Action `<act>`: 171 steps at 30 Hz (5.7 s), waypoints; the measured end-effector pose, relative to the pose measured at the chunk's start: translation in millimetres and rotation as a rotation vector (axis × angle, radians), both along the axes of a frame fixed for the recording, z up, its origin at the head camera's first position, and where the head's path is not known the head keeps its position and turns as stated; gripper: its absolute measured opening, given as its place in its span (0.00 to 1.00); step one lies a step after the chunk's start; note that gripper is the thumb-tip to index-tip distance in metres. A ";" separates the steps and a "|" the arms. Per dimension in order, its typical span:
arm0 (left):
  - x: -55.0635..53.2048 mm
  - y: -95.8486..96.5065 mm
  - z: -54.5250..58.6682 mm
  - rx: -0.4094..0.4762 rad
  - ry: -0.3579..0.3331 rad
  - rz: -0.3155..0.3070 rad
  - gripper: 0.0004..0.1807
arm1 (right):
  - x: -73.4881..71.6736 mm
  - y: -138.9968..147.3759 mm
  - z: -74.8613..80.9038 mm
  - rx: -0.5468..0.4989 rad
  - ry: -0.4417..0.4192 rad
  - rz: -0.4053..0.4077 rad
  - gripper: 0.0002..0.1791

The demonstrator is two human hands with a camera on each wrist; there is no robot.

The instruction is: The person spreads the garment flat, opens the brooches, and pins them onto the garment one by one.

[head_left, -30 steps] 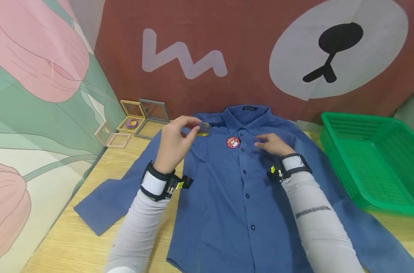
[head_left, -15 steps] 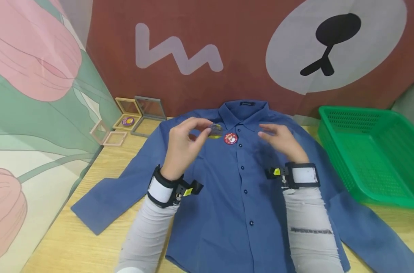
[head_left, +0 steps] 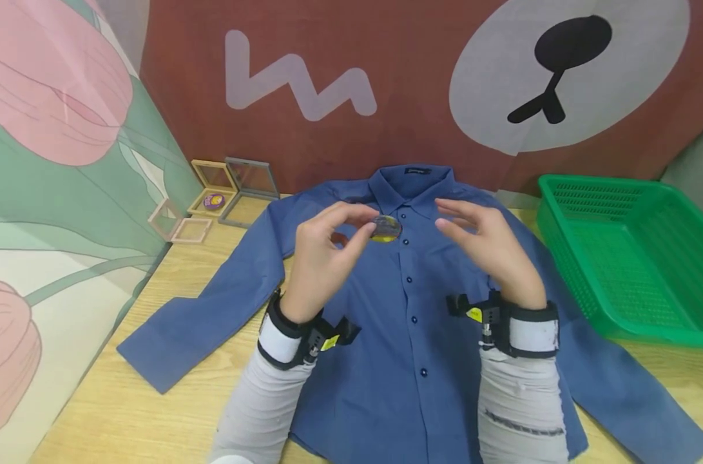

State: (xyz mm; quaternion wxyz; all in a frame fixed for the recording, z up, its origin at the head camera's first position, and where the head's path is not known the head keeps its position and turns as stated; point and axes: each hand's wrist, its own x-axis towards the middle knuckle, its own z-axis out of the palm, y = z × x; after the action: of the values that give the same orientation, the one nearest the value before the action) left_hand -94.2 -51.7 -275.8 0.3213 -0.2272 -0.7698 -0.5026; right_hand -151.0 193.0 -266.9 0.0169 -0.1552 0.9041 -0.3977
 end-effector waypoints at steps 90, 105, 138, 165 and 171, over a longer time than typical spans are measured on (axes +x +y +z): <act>35.6 38.4 0.4 -0.034 0.034 0.008 0.11 | 88.0 -45.1 10.1 -0.580 0.335 0.111 0.14; 29.7 40.8 -1.6 -0.029 0.040 -0.008 0.10 | 84.8 -47.8 8.5 -0.618 0.396 0.164 0.15; 24.7 32.8 -3.8 -0.027 0.075 0.035 0.08 | 81.8 -51.2 7.5 -0.524 0.370 -0.007 0.22; 23.6 31.8 -3.7 -0.043 0.052 0.046 0.08 | 69.2 -45.9 2.8 -0.554 -0.047 0.086 0.08; 22.7 27.9 -2.2 -0.037 0.038 0.101 0.14 | 70.6 -43.7 4.5 -0.480 -0.097 0.123 0.11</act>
State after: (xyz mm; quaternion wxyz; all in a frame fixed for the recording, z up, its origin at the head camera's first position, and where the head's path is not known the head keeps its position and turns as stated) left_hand -71.5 -23.8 -278.0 0.3564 -0.2032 -0.7832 -0.4671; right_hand -80.4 149.3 -262.5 0.0469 -0.1905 0.7706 -0.6063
